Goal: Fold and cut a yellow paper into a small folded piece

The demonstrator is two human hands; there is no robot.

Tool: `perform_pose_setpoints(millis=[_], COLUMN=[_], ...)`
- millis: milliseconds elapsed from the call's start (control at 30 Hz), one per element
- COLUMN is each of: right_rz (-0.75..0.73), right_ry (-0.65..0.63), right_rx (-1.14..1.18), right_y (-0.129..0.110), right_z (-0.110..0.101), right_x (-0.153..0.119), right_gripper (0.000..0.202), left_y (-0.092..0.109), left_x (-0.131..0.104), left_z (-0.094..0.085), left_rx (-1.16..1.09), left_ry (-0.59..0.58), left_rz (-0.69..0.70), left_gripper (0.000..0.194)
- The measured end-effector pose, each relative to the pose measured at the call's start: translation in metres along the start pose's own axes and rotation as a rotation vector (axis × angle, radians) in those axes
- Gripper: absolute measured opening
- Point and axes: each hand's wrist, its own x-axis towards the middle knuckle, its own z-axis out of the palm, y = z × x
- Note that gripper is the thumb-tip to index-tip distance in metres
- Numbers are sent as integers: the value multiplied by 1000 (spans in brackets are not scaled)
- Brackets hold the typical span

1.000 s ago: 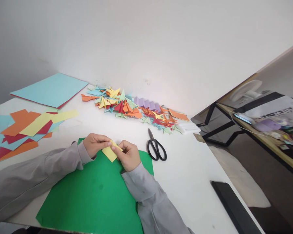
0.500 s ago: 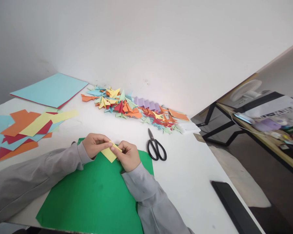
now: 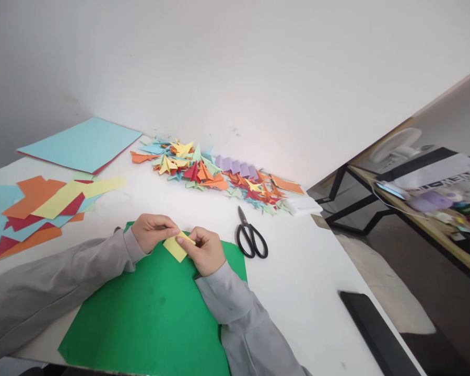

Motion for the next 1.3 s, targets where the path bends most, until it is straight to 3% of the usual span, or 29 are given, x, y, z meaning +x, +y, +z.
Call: perform_pose_setpoints(millis=[433, 767, 1300], right_rz=[27, 12, 9], right_ry=[-23, 45, 85], right_rx=[120, 83, 80], right_y=[-4, -2, -4], right_z=[-2, -1, -1], right_x=[0, 0, 1], right_gripper=[28, 32, 35], left_y=[0, -1, 1], left_x=[2, 3, 3], left_z=[0, 5, 2], left_rx=[-146, -220, -166], left_ry=[9, 74, 24], left_rz=[-106, -177, -151], left_gripper=[17, 22, 21])
